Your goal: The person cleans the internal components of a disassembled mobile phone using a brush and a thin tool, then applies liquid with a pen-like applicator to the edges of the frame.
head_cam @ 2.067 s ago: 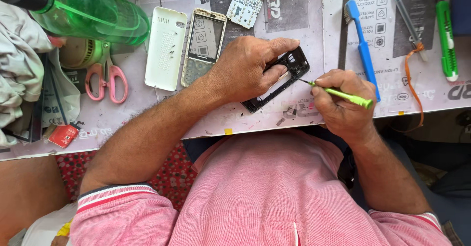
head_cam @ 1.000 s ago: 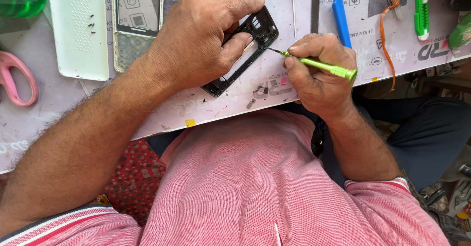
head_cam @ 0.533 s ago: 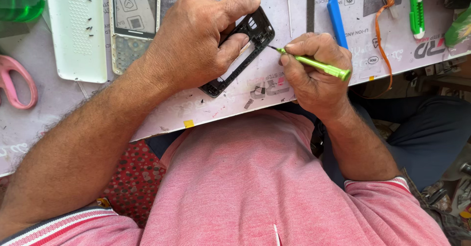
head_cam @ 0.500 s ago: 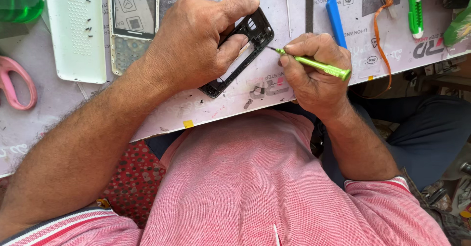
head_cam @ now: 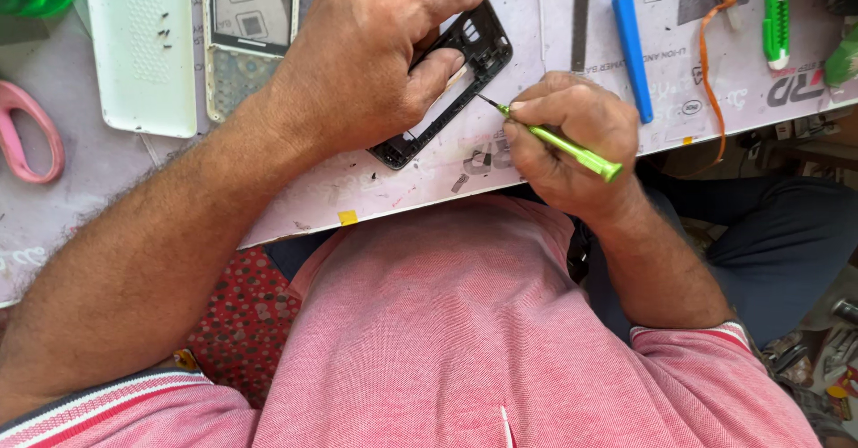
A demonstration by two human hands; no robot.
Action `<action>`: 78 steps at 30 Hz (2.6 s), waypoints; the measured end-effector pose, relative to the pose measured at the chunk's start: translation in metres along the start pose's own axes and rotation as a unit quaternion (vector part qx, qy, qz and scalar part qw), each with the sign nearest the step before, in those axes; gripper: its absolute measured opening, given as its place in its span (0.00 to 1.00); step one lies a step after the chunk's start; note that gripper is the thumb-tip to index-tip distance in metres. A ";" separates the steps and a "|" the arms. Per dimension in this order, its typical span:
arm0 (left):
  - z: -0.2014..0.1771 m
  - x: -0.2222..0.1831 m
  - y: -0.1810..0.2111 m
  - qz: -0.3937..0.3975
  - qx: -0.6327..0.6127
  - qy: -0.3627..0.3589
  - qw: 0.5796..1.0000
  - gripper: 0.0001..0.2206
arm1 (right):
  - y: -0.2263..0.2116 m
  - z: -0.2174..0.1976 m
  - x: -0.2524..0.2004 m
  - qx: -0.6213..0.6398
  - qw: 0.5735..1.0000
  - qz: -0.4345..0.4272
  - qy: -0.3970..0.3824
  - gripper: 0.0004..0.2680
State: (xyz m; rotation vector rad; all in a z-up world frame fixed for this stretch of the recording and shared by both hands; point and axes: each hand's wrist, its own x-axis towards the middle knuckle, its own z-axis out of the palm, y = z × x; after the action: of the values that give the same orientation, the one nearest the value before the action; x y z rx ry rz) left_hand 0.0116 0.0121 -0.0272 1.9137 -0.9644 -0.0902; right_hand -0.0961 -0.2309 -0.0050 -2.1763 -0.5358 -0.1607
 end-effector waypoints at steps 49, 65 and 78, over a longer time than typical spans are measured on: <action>-0.019 0.013 0.032 0.077 0.174 0.082 0.978 0.05 | -0.026 0.013 -0.010 0.112 0.993 0.007 0.045 0.05; -0.008 -0.059 0.078 -0.089 0.274 -0.030 0.957 0.34 | 0.033 -0.094 -0.004 -0.359 0.929 0.086 0.006 0.06; 0.003 -0.093 0.059 -0.069 0.238 0.060 0.967 0.46 | 0.020 -0.053 0.013 -0.468 0.884 -0.002 -0.002 0.05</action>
State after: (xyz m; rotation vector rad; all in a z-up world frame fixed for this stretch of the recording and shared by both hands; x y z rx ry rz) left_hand -0.0875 0.0571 -0.0127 2.3955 -0.8189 0.1941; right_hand -0.0716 -0.2788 0.0178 -3.1143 -0.5181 -0.5006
